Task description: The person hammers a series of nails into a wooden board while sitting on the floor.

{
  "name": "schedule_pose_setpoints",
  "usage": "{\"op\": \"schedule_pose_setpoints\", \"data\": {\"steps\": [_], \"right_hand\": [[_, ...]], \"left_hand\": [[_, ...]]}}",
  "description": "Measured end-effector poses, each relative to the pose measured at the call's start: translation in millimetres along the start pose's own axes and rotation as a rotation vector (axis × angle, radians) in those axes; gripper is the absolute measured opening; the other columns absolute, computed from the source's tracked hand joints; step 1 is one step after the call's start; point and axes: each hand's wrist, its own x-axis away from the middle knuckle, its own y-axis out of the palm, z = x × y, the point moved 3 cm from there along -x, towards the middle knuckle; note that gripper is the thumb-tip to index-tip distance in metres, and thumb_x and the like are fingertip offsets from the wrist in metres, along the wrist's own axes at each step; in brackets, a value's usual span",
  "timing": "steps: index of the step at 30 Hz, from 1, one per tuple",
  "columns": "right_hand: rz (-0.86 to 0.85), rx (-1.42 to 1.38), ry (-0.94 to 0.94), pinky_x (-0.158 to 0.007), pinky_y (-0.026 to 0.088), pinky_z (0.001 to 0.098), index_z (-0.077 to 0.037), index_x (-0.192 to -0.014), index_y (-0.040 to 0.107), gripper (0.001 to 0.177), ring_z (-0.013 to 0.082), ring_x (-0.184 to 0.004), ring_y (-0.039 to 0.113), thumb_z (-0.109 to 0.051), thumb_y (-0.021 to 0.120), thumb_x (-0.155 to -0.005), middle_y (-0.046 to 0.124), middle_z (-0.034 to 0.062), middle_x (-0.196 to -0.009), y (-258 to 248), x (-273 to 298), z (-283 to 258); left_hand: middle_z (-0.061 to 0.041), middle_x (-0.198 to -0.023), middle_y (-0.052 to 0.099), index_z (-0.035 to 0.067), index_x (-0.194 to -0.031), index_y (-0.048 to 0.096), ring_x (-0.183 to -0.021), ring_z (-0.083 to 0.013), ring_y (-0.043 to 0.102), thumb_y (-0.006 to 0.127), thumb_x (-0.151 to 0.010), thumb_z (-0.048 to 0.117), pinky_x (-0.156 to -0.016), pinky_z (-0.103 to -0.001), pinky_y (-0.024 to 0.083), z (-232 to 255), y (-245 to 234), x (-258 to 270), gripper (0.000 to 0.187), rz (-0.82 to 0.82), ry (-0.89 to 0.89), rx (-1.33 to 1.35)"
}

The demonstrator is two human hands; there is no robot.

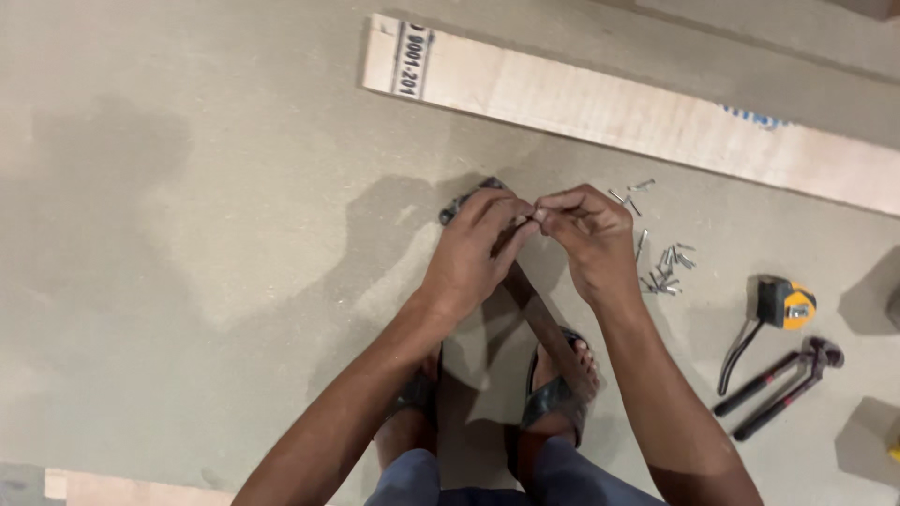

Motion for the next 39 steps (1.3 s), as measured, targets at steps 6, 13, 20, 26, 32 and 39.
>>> {"op": "schedule_pose_setpoints", "data": {"steps": [6, 13, 20, 26, 32, 39], "right_hand": [[-0.134, 0.259, 0.037, -0.094, 0.058, 0.03, 0.001, -0.121, 0.069, 0.026, 0.0157, -0.107, 0.07, -0.005, 0.071, -0.095, 0.075, 0.0094, -0.114, 32.6, 4.2, -24.6], [-0.241, 1.367, 0.229, -0.078, 0.055, 0.0461, -0.003, -0.132, 0.054, 0.065, 0.042, -0.094, 0.069, -0.03, 0.082, -0.081, 0.069, 0.0218, -0.115, 45.7, 59.5, 11.7], [-0.413, 0.402, 0.566, -0.067, 0.058, 0.0376, 0.006, -0.123, 0.065, 0.035, 0.0231, -0.08, 0.067, -0.015, 0.073, -0.097, 0.073, 0.0149, -0.095, -7.5, 65.4, 52.7], [-0.221, -0.117, 0.878, -0.041, 0.044, 0.0277, 0.003, -0.127, 0.06, 0.034, 0.0126, -0.053, 0.054, -0.014, 0.062, -0.097, 0.059, 0.0046, -0.073, -1.0, 92.9, 43.2], [-0.147, 0.944, 0.021, -0.052, 0.052, 0.0312, 0.001, -0.129, 0.058, 0.042, 0.0151, -0.057, 0.066, -0.018, 0.069, -0.093, 0.065, 0.0075, -0.069, 30.3, 66.2, 4.2], [-0.101, 1.006, -0.173, -0.048, 0.049, 0.0395, 0.003, -0.134, 0.053, 0.045, 0.0218, -0.054, 0.064, -0.014, 0.068, -0.095, 0.065, 0.0133, -0.072, 65.4, 3.6, -48.5]], "left_hand": [[-0.014, -0.116, 0.066, 0.004, -0.112, 0.068, -0.106, -0.0278, 0.068, 0.071, -0.098, 0.007, -0.09, -0.036, 0.06, -56.7, -9.4, -5.7, 0.015, -0.038, 0.087, -0.216], [-0.01, -0.104, 0.072, 0.002, -0.113, 0.07, -0.089, -0.0195, 0.069, 0.066, -0.103, 0.005, -0.082, -0.027, 0.058, -143.8, -92.8, -45.7, 0.012, 0.505, -0.297, 0.051], [-0.014, -0.109, 0.072, -0.002, -0.107, 0.072, -0.098, -0.0214, 0.071, 0.072, -0.097, 0.001, -0.089, -0.031, 0.057, -159.7, -92.4, -78.0, 0.01, 0.563, -0.128, 0.087], [-0.013, -0.108, 0.071, -0.003, -0.105, 0.073, -0.095, -0.0212, 0.069, 0.071, -0.097, -0.001, -0.086, -0.029, 0.056, -158.4, -94.4, -77.2, 0.009, 0.566, -0.148, 0.044], [-0.012, -0.112, 0.068, -0.004, -0.108, 0.07, -0.099, -0.0214, 0.068, 0.07, -0.099, 0.001, -0.089, -0.031, 0.057, -150.5, -90.7, -78.6, 0.01, 0.525, -0.153, 0.017], [-0.012, -0.116, 0.065, -0.005, -0.107, 0.069, -0.104, -0.0223, 0.068, 0.073, -0.096, 0.002, -0.094, -0.033, 0.058, -151.1, -89.7, -77.9, 0.013, 0.505, -0.18, -0.024]]}}
